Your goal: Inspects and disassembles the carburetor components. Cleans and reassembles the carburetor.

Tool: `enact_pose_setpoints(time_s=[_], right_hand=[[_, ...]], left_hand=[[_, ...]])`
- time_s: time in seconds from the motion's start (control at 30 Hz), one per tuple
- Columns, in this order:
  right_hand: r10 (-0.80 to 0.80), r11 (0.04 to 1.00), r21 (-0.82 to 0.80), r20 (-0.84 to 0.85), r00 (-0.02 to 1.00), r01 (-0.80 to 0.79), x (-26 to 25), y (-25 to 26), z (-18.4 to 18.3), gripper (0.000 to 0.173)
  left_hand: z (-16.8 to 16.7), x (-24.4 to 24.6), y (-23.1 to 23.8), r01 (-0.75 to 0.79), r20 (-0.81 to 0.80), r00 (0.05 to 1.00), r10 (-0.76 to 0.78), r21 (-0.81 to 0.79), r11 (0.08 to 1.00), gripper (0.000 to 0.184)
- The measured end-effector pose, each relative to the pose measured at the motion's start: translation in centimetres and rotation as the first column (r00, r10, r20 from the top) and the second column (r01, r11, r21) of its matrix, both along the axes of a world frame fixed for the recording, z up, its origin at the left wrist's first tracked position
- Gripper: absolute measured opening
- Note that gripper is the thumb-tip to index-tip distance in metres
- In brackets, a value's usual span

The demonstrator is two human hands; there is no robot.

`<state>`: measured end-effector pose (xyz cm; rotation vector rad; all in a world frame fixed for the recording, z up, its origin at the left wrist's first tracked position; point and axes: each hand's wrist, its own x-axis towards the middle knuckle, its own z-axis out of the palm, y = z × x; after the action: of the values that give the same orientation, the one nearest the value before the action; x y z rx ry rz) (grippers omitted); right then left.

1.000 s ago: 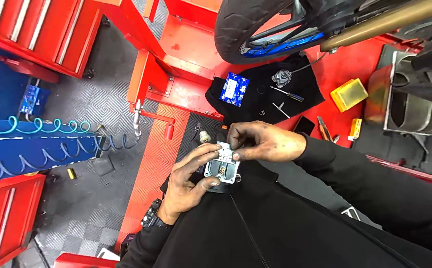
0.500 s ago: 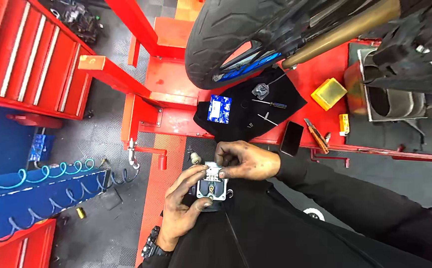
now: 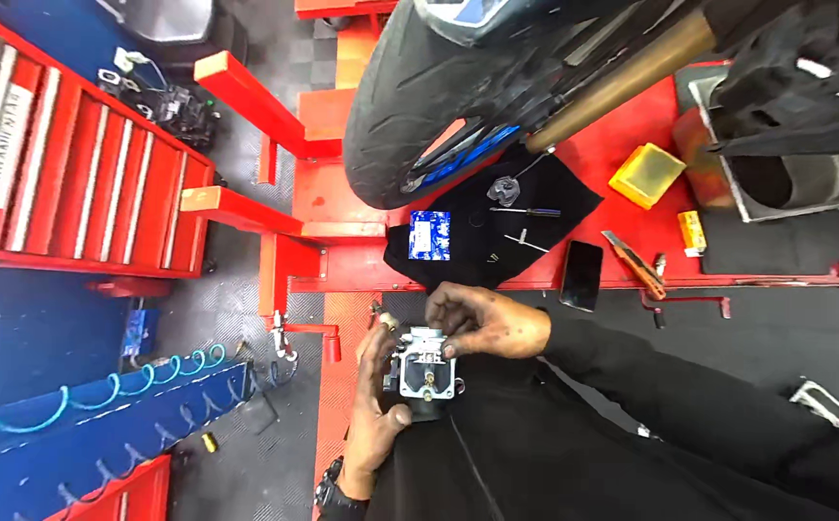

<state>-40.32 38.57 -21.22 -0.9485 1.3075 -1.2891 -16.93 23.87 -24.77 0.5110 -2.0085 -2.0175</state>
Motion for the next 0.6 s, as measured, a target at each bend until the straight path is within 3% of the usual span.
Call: enact_pose_setpoints(time_s=[0.13,0.3,0.47,0.6], right_hand=[[-0.047,0.999,-0.002,0.009,0.999,0.047,-0.4,0.5,-0.6,0.04],[-0.073,0.996,-0.039,0.057,0.996,0.075,-0.9,1.1,-1.0,0.05],[-0.183,0.982,-0.019,0.091,0.979,0.186,-0.5,1.7,-1.0,0.053],[-0.305,0.95,-0.014,0.157,0.939,0.311,-0.2,2.2,-1.9,0.048]], left_hand=[[0.8,-0.6,0.9,0.096,0.048,0.994,-0.099,0.066,0.993,0.134],[1.6,-1.8,1.0,0.164,0.061,0.984,-0.169,0.083,0.983,0.124],[1.3,-2.7,1.6,0.091,-0.006,0.996,-0.091,0.116,0.989,0.116],[0.8,-3.4,2.0,-0.016,-0.044,0.999,0.018,0.046,0.999,0.115]])
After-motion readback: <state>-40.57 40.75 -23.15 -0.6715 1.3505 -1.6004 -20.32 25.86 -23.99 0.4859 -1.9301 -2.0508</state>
